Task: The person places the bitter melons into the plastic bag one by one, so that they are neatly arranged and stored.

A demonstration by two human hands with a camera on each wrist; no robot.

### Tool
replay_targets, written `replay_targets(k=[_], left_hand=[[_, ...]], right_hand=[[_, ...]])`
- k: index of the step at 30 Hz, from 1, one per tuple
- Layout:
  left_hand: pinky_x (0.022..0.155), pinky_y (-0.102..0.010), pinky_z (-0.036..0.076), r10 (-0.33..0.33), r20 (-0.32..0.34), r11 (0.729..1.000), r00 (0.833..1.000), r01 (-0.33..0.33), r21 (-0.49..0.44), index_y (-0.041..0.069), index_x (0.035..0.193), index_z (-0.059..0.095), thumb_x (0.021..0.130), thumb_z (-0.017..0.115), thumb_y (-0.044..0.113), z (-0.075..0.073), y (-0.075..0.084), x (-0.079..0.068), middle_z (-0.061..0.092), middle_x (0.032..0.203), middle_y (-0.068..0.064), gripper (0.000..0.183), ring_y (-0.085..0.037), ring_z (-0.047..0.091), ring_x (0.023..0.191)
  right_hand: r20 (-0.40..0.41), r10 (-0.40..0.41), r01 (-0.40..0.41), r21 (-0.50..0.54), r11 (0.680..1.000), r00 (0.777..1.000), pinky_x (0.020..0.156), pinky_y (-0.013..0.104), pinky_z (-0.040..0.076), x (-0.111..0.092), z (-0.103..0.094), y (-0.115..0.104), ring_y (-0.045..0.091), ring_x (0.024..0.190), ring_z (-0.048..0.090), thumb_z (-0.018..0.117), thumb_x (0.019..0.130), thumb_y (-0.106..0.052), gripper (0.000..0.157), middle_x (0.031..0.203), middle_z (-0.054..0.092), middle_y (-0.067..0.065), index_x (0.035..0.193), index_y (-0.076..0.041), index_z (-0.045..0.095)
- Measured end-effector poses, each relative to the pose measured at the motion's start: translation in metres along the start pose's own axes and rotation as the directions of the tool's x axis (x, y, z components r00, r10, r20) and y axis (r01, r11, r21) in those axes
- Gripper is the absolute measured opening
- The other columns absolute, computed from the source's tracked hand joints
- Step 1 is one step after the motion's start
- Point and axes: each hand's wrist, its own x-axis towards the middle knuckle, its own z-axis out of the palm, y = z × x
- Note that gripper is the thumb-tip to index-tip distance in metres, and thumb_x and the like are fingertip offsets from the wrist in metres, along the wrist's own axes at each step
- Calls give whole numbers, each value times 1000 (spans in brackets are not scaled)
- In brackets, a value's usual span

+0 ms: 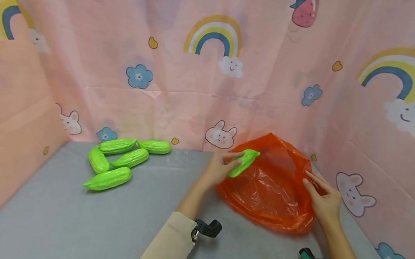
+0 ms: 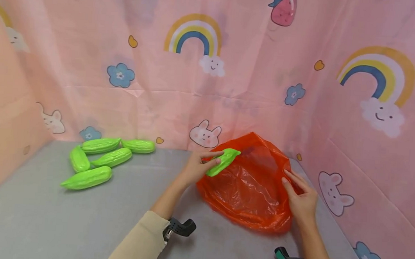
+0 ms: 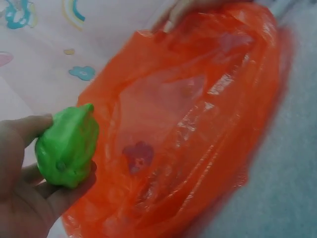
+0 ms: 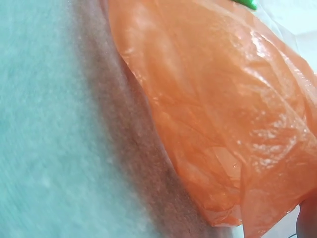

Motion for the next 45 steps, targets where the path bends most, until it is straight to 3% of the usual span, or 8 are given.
replay_targets(k=[2,4,14,19,23,30,37,45], left_hand=[[44,-22,32,-19,4,1000,1000,19,7,22,133,68,101,63,26,5,-2,-2,30,51,3,33,-12,30,41],[44,-22,31,-32,5,999,999,32,17,23,132,69,101,63,27,8,-3,-4,28,50,5,33,-11,29,41],[50,-20,34,-65,6,997,998,65,40,16,132,69,100,64,24,13,-12,-7,37,59,3,34,-10,35,47],[62,-20,42,-55,37,992,998,50,118,15,133,68,92,75,20,10,-18,-7,68,95,-6,42,-12,49,69],[79,-23,46,-79,74,979,994,64,194,17,135,67,90,78,19,8,-25,-10,67,132,-8,47,-15,54,95],[84,-28,49,-79,54,972,995,65,226,20,136,66,92,75,21,6,-29,-9,67,132,-7,46,-18,55,100],[82,-27,47,-81,48,973,996,69,219,19,137,65,93,74,20,8,-28,-7,67,128,-7,45,-18,55,98],[83,-28,47,-62,51,978,997,50,202,17,136,66,92,74,18,12,-33,-8,67,130,-8,45,-18,55,98]], right_hand=[[-3,0,0,-17,1000,1000,86,2,47,-1,-1,-1,-13,110,61,69,92,3,31,116,68,-28,123,8,68],[-9,14,-15,-25,1000,1000,86,2,47,-2,-2,-2,-14,110,61,68,92,3,32,115,68,-29,124,6,68],[-9,78,-78,-17,997,997,84,2,48,-6,-7,-5,-16,105,62,69,93,1,39,115,69,-27,132,1,65],[84,50,-42,-94,995,995,87,2,47,-3,-6,-6,-18,109,57,70,94,-5,45,129,63,-25,138,-4,61],[108,43,-32,-101,994,993,88,3,47,-8,-3,-12,-17,115,54,72,91,-2,43,135,61,-20,133,0,64],[99,36,-24,-126,992,994,98,5,44,-10,7,-24,-3,134,51,73,91,-6,40,151,56,1,131,-3,67],[39,70,-62,-172,983,997,104,3,36,-21,0,-17,3,141,48,72,92,-6,42,155,51,5,134,-3,65],[-22,115,-117,-275,954,993,102,1,36,-26,5,-21,25,142,50,65,98,-12,49,153,53,8,146,-19,56]])
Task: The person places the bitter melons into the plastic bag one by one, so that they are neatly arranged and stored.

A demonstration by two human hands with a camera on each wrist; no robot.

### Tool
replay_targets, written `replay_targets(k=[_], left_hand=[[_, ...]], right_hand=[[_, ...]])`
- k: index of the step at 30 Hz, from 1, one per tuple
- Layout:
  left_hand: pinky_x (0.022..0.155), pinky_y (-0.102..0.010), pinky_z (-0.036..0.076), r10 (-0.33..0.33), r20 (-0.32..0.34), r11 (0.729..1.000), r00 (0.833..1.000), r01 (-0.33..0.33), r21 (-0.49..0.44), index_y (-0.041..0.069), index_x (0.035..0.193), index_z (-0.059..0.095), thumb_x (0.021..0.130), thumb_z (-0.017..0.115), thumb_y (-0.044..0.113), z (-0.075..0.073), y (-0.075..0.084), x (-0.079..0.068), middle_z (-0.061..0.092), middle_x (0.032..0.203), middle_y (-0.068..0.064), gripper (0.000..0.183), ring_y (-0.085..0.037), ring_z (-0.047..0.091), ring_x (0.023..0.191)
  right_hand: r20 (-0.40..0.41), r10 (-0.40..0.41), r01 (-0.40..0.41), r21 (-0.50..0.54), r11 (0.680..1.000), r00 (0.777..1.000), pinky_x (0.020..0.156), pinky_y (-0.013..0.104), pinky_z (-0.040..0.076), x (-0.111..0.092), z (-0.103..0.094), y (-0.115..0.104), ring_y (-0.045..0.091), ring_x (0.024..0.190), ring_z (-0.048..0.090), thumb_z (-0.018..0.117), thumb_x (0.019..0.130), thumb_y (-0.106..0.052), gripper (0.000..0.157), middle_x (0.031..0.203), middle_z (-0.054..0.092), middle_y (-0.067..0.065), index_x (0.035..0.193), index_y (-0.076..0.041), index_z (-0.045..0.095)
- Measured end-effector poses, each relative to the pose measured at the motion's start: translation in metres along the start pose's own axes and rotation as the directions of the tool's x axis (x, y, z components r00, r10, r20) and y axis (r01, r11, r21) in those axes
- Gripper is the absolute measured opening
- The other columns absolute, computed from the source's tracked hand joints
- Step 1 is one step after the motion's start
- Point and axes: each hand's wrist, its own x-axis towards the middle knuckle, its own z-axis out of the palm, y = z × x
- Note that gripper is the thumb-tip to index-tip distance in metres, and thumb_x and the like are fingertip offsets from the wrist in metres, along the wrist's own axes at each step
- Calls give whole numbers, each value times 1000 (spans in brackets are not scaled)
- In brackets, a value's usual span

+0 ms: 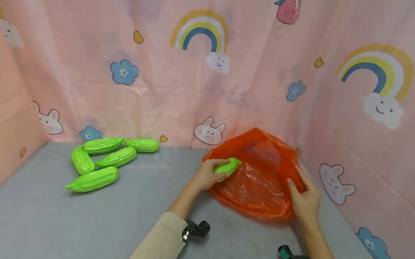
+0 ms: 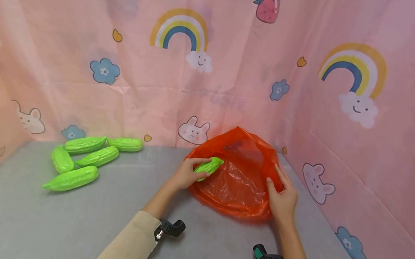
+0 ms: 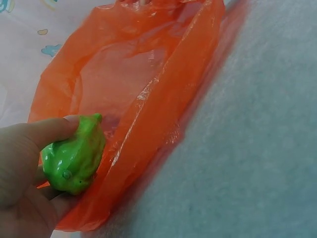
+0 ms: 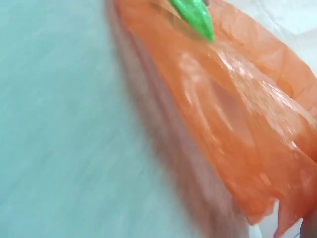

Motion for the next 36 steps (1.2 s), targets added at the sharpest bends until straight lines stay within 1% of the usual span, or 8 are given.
replay_targets(k=[4,6,8,11,15,21,26,36], left_hand=[[85,-29,48,22,-35,1000,999,-23,-21,15,137,65,93,73,16,-2,-3,2,67,131,-8,45,-19,56,99],[87,-31,50,33,-61,999,998,-35,-24,14,138,64,93,73,16,-2,-3,3,68,131,-8,45,-20,57,100],[89,-31,50,29,-78,999,997,-30,-13,15,138,64,94,72,17,-4,-3,3,68,132,-7,45,-20,57,101],[87,-31,50,0,-66,1000,998,1,10,19,138,64,95,71,20,-4,-1,2,67,134,-5,44,-19,57,101],[86,-29,50,-13,-38,999,999,15,40,22,139,64,96,70,22,-1,0,0,66,136,-3,43,-17,58,102],[93,-34,53,-22,-55,998,998,25,56,18,139,63,96,70,21,1,-2,-1,66,137,-5,44,-18,58,106],[95,-39,53,-32,-68,998,997,35,50,14,139,63,96,69,17,3,-2,-2,65,136,-7,43,-22,58,107],[93,-36,52,-41,-30,996,999,44,81,15,139,63,97,68,18,7,-6,-5,66,135,-6,42,-19,57,104]], right_hand=[[-18,50,-50,29,998,999,105,8,41,9,12,-7,27,140,51,59,102,-16,49,153,52,5,149,-26,50],[-33,41,-39,64,997,999,104,10,42,13,18,-11,27,140,51,59,102,-14,50,153,52,6,149,-26,50],[-52,13,-8,89,996,999,102,8,42,14,26,-13,27,140,52,61,100,-11,50,151,54,7,148,-24,53],[-69,-12,20,113,993,998,97,2,41,13,34,-16,23,138,54,63,98,-5,51,149,56,7,146,-21,55],[-64,-1,9,124,992,998,94,0,41,7,40,-12,24,135,56,63,97,-3,53,149,56,8,146,-21,55],[-49,21,-14,130,991,999,96,3,43,5,46,-7,30,135,55,61,99,-7,52,151,55,8,147,-26,53],[-68,54,-45,135,990,996,93,2,43,4,45,-5,29,134,56,60,100,-9,51,151,55,8,148,-25,53],[-84,85,-73,140,988,993,97,8,45,4,43,-7,28,134,56,59,100,-10,50,151,55,6,147,-27,54]])
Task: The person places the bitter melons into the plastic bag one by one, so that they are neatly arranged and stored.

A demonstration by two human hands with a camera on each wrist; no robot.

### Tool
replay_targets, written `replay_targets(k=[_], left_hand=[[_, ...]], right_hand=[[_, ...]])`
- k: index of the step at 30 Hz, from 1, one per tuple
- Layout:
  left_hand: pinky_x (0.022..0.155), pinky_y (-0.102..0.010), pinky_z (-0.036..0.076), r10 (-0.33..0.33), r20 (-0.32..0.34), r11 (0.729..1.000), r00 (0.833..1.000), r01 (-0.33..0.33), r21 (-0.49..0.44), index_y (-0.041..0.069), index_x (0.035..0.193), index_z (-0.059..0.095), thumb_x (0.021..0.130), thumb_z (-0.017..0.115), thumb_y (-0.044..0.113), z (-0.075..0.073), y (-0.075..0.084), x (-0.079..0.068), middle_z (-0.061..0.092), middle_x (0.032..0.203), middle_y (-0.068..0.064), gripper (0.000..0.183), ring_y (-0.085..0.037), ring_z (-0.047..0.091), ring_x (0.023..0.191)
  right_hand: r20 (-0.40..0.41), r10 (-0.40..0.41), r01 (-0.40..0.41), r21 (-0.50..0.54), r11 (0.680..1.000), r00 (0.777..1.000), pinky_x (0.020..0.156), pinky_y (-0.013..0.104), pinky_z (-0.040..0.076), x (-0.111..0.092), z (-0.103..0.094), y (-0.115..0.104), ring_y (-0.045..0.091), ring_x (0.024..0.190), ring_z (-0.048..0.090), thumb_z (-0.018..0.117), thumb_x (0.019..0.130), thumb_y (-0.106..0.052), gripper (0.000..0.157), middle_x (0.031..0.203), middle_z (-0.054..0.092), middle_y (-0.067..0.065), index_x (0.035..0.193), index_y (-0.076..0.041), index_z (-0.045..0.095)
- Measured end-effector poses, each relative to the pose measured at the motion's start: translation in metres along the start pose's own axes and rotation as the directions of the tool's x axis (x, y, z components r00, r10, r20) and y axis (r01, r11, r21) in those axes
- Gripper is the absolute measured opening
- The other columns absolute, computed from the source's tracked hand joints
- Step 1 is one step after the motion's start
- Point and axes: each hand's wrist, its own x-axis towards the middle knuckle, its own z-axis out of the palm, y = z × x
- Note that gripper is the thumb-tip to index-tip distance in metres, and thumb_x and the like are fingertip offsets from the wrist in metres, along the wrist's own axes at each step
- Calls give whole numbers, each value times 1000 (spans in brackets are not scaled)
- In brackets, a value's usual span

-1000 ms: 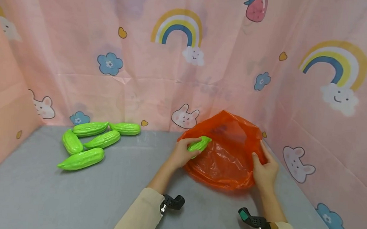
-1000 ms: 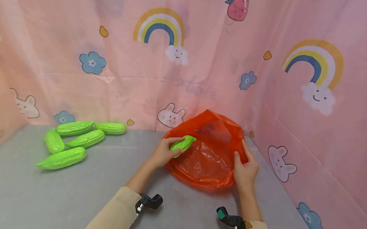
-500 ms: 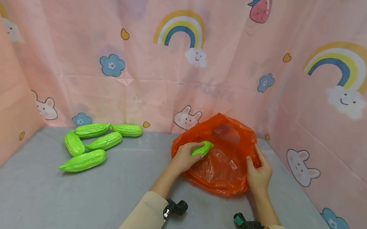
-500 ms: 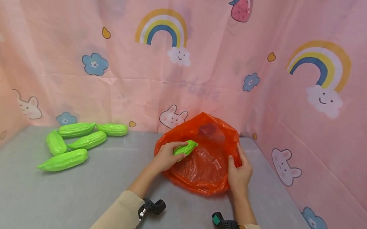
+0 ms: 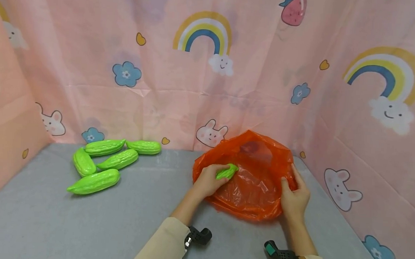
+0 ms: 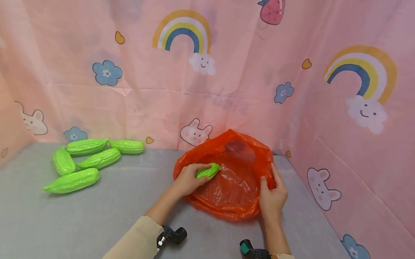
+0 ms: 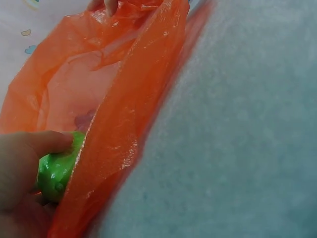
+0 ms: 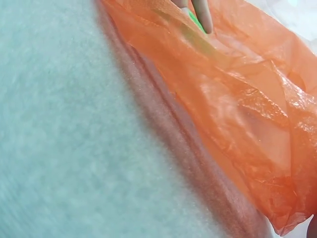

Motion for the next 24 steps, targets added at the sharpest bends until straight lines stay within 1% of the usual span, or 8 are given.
replay_targets(k=[3,8,11,15,19,24], left_hand=[[92,-35,52,8,-1,1000,1000,-8,5,14,139,63,96,69,18,0,0,-1,66,134,-6,43,-19,57,103],[94,-36,53,23,10,1000,1000,-23,1,15,138,64,96,69,16,2,-3,-1,67,134,-6,42,-19,57,104],[97,-35,53,38,29,999,999,-38,2,15,139,63,97,68,16,5,-6,1,66,135,-6,43,-19,58,107],[98,-33,53,64,32,998,997,-64,23,16,139,63,97,68,17,9,-10,5,66,135,-6,42,-19,59,108],[96,-35,54,55,18,998,998,-55,38,16,138,63,97,68,17,6,-11,7,67,135,-5,42,-20,59,107],[98,-37,53,37,38,998,999,-39,43,18,140,62,97,68,18,5,-6,9,65,138,-5,43,-20,59,107]], right_hand=[[-1,3,-3,2,1000,1000,100,9,45,0,1,1,28,134,56,59,100,-9,51,151,55,6,147,-26,54],[0,0,0,-6,1000,1000,103,12,45,-1,0,6,27,136,54,60,100,-9,51,152,54,6,147,-26,54],[-17,-1,1,-12,1000,1000,103,10,44,-2,-2,8,26,135,55,61,98,-8,51,151,55,6,146,-26,55],[-26,-32,32,-26,999,999,100,4,41,-4,-3,10,25,132,56,63,96,-6,52,149,57,7,144,-24,57],[-4,-64,64,3,998,998,99,2,40,-3,1,10,24,132,56,64,95,-5,53,149,57,9,145,-22,57],[12,-31,31,22,999,999,98,2,41,-1,1,11,17,131,55,62,97,-6,53,151,55,7,146,-25,55]])
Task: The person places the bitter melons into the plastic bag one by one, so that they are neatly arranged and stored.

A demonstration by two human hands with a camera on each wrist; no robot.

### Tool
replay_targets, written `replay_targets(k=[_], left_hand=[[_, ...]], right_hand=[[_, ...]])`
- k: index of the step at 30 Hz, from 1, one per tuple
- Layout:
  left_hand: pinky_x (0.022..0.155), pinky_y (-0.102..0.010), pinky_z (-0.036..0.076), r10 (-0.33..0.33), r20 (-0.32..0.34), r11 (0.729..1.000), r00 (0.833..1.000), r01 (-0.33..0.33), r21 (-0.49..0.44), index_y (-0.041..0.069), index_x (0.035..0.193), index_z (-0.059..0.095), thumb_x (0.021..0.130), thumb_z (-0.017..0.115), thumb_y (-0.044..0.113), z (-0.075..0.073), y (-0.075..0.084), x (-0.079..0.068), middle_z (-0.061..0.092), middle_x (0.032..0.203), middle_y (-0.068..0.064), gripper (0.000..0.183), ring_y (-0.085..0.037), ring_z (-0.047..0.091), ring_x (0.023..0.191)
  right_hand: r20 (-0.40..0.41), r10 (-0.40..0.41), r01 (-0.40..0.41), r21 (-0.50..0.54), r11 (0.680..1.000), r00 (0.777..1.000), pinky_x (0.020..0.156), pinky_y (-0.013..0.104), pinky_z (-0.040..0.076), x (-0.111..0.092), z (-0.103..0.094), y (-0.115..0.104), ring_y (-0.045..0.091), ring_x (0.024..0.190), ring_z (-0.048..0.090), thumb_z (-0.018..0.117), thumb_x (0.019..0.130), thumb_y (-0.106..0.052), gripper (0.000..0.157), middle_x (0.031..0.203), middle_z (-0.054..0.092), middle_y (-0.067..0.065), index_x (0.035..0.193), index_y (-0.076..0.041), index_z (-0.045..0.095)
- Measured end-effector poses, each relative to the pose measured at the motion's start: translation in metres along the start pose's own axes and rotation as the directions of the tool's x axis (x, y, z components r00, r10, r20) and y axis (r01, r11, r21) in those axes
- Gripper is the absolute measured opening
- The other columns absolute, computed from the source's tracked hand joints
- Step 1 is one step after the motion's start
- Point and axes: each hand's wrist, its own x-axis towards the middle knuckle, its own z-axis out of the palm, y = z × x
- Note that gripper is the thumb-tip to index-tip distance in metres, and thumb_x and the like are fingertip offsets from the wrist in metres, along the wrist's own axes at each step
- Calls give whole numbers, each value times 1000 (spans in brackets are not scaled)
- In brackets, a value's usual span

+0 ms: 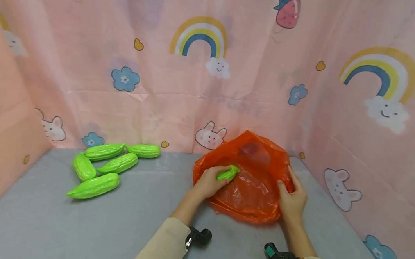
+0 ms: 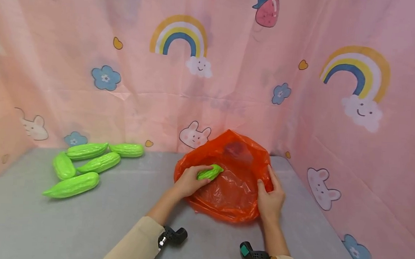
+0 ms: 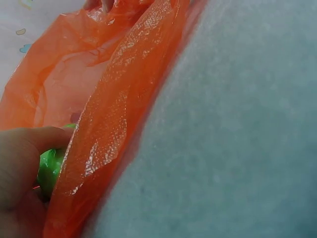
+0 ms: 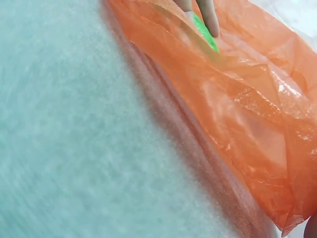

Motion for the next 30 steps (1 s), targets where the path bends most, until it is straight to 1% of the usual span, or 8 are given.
replay_targets(k=[3,6,9,12,17,22,26,30], left_hand=[[99,-38,52,-11,6,1000,1000,11,12,19,141,61,97,68,20,0,2,-2,64,140,-6,44,-22,59,110],[107,-43,50,-38,12,999,999,37,22,20,142,61,97,68,22,-1,5,-3,56,149,-13,45,-27,58,126],[115,-49,43,-62,28,998,998,61,30,20,143,59,97,68,24,-3,8,-4,42,159,-19,47,-32,47,143],[118,-53,38,-58,32,998,998,57,35,19,144,58,98,66,25,-5,14,-4,34,162,-21,47,-35,40,149],[118,-56,37,-35,35,998,999,33,57,18,143,59,100,64,27,-8,24,-4,37,162,-16,45,-36,40,148],[114,-49,45,-3,51,996,999,-2,91,17,144,58,100,63,28,-15,34,-9,48,157,-11,45,-30,50,139],[107,-41,50,34,24,992,999,-36,119,15,141,60,100,64,28,-29,38,-16,59,146,-7,44,-25,57,127],[115,-44,44,52,19,990,998,-54,129,14,140,61,100,64,27,-45,38,-24,59,145,-6,42,-24,53,136]], right_hand=[[19,26,-26,-6,1000,999,99,3,41,-1,0,-1,20,132,55,61,99,-9,53,153,53,5,148,-28,53],[28,47,-46,-22,999,998,103,9,43,-2,0,-2,24,134,54,61,100,-10,53,154,52,4,149,-29,51],[31,58,-57,-36,998,998,108,17,44,-2,1,-2,27,137,52,61,100,-12,53,154,52,4,149,-29,51],[20,53,-52,-37,998,998,112,19,42,-2,1,-1,27,139,51,61,100,-12,52,154,52,4,149,-26,51],[8,50,-49,-39,998,999,113,19,41,-2,0,1,26,140,51,62,99,-11,53,154,52,4,149,-25,51],[12,41,-40,-33,999,999,116,25,40,-3,-1,2,26,141,50,62,99,-11,54,154,52,4,150,-26,51],[26,32,-32,-21,999,999,116,26,40,-5,0,3,26,142,49,62,99,-12,55,155,51,3,150,-28,50],[29,27,-27,-25,999,999,118,29,38,-5,-1,5,27,143,48,62,99,-11,55,155,51,4,150,-28,50]])
